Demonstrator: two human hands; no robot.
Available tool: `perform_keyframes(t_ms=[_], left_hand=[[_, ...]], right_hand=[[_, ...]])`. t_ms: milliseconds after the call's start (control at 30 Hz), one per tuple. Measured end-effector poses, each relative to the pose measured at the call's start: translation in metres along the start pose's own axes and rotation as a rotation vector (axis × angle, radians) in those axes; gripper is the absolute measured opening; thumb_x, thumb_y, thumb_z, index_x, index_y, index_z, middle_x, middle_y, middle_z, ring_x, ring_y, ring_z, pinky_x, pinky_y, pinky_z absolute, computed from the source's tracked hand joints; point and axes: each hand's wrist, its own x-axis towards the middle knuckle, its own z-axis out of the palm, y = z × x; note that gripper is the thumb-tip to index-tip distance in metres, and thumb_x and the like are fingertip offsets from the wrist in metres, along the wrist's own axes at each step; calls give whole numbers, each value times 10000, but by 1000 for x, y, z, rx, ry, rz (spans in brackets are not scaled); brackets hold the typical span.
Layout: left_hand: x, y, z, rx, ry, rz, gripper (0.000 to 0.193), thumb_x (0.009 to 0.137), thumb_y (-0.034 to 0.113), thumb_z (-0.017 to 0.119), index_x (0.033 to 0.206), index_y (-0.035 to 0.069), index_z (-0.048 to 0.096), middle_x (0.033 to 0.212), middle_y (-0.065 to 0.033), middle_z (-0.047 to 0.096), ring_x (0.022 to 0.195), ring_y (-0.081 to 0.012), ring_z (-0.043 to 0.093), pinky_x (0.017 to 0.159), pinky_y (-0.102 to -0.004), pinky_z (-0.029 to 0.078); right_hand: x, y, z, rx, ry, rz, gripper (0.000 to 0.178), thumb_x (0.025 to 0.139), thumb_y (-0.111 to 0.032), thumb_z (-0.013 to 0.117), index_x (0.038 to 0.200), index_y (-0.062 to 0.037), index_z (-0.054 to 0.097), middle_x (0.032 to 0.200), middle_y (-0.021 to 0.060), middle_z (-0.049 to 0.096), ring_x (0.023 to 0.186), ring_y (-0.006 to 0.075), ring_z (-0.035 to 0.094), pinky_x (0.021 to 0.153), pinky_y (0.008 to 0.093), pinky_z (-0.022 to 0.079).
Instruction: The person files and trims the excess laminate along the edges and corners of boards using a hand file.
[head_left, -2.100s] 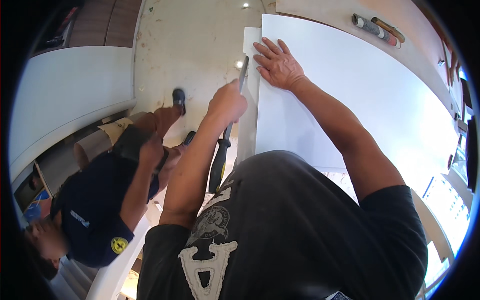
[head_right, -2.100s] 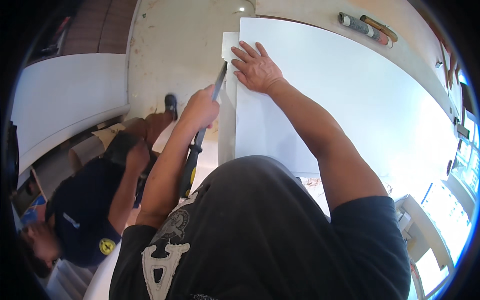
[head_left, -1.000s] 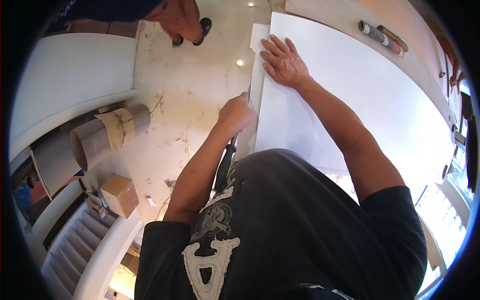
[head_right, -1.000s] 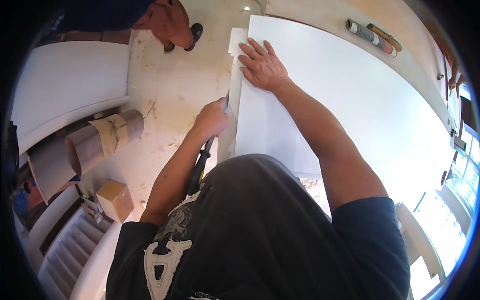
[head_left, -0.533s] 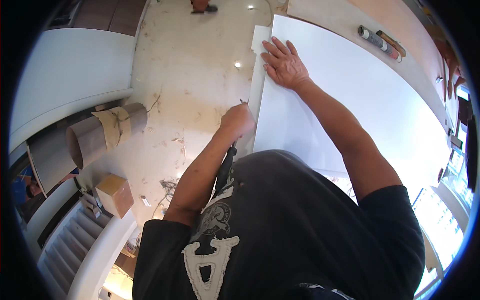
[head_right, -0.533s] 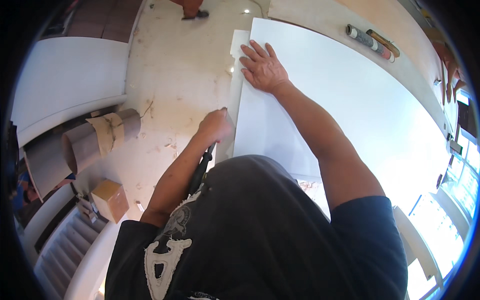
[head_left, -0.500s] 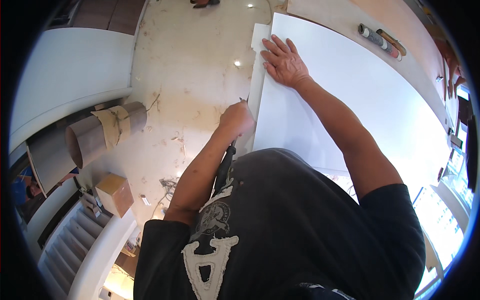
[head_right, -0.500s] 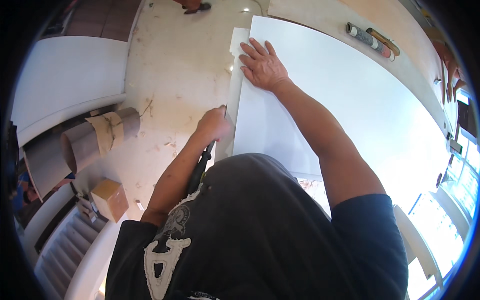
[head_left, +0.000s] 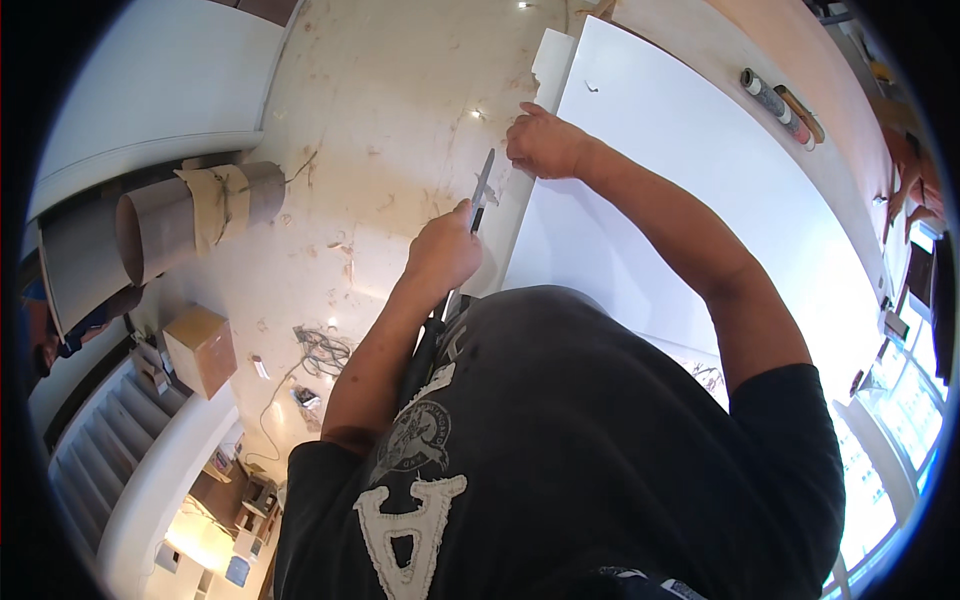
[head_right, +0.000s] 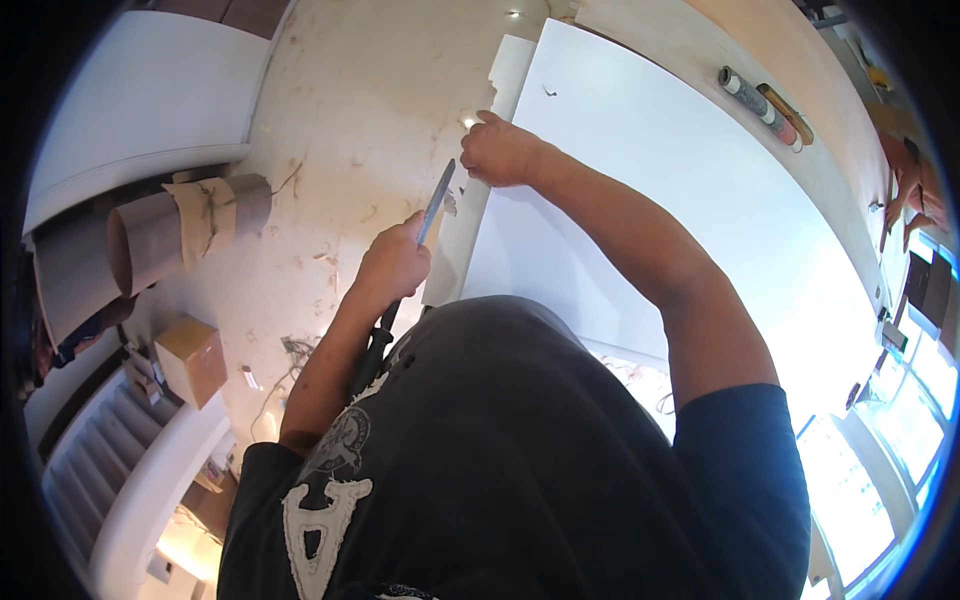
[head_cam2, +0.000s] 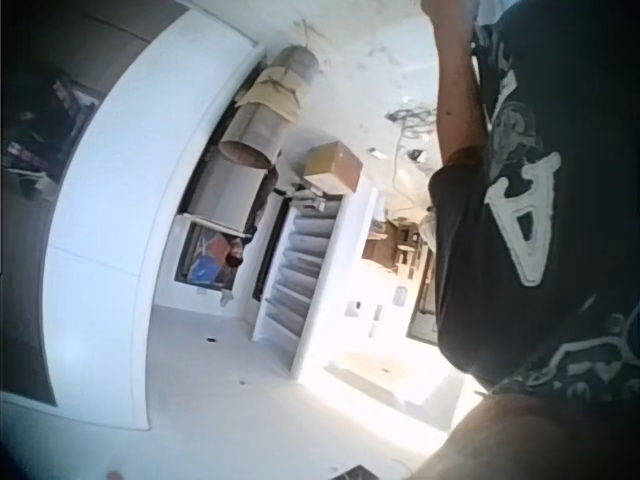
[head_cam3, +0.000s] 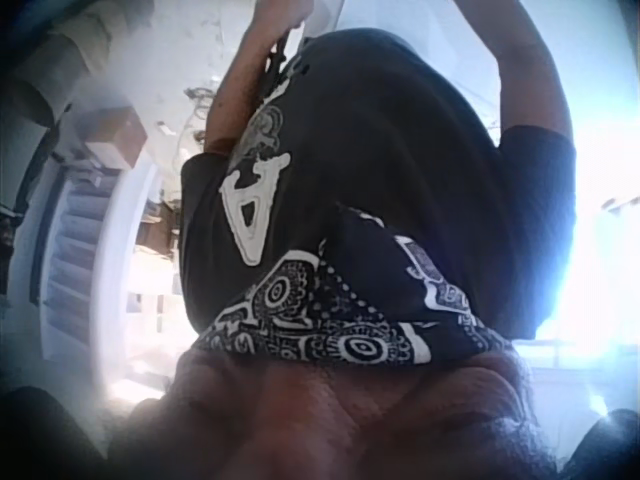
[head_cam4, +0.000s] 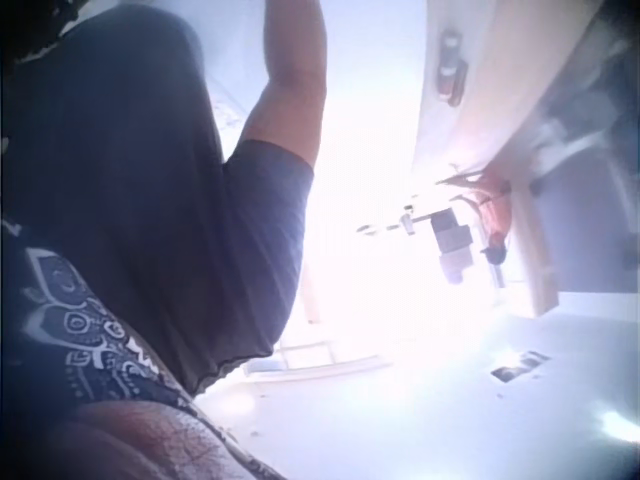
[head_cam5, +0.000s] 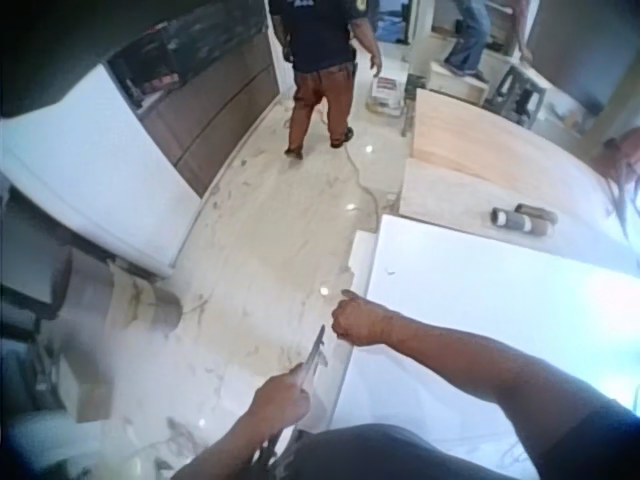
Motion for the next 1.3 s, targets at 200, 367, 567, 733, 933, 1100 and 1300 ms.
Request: perform_keyframes(t_ms=[200, 367, 567, 733, 933, 1100, 1300], left_hand=[[-15, 28, -11, 42, -28, 4, 607, 848, 104, 470, 1451, 38, 447, 856, -232, 684, 668, -338, 686, 691, -432, 563], [-24, 42, -12, 117, -56, -20, 580, 849, 113, 483, 1424, 37, 472, 960, -263, 685, 898, -411, 670, 822, -475, 534], [-16, 35, 2, 151, -81, 11, 534, 836, 90, 481, 1361, -6, 506, 928, -251, 692, 825, -387, 687, 772, -459, 544], [17, 33, 15, 117, -176, 3, 405, 833, 106, 501, 1204, -49, 550, 986, -263, 696, 952, -404, 681, 800, -496, 529], [21, 27, 12, 81, -364, -175, 447, 841, 122, 484, 1255, -37, 538, 968, -263, 694, 925, -401, 683, 796, -488, 533], [-20, 20, -2, 68, -207, -57, 599, 839, 128, 501, 1425, 10, 451, 993, -267, 688, 952, -417, 674, 865, -492, 521], [-37, 12, 15, 217, -229, -94, 539, 838, 128, 507, 1362, 3, 497, 1013, -271, 684, 975, -423, 665, 864, -505, 516]], right_hand=[[1, -8, -15, -47, 27, -24, 59, 810, -133, 697, 754, -124, 682, 844, 41, 647, 1044, 248, 606, 1186, 519, 285], [-17, -10, 12, 59, 290, 1, 48, 803, -114, 695, 794, -96, 652, 904, 45, 640, 1074, 240, 591, 1160, 500, 335], [-18, -9, 29, 27, 470, 6, 50, 797, -79, 665, 833, -80, 629, 940, 63, 625, 1054, 240, 592, 1128, 462, 388], [-21, -4, 27, 38, 519, 0, 30, 790, -76, 648, 797, -83, 620, 910, 55, 616, 1022, 241, 597, 1117, 462, 400], [-18, -7, 25, 20, 473, 4, 50, 799, -104, 622, 751, -92, 614, 885, 49, 613, 993, 224, 598, 1119, 424, 397], [-21, -4, 29, 25, 483, 26, 40, 799, -106, 622, 762, -92, 622, 889, 47, 620, 995, 222, 598, 1123, 421, 392], [-19, -6, 22, -32, 363, 53, 106, 858, -167, 589, 868, -103, 673, 952, 32, 642, 1076, 213, 581, 1150, 409, 348]])
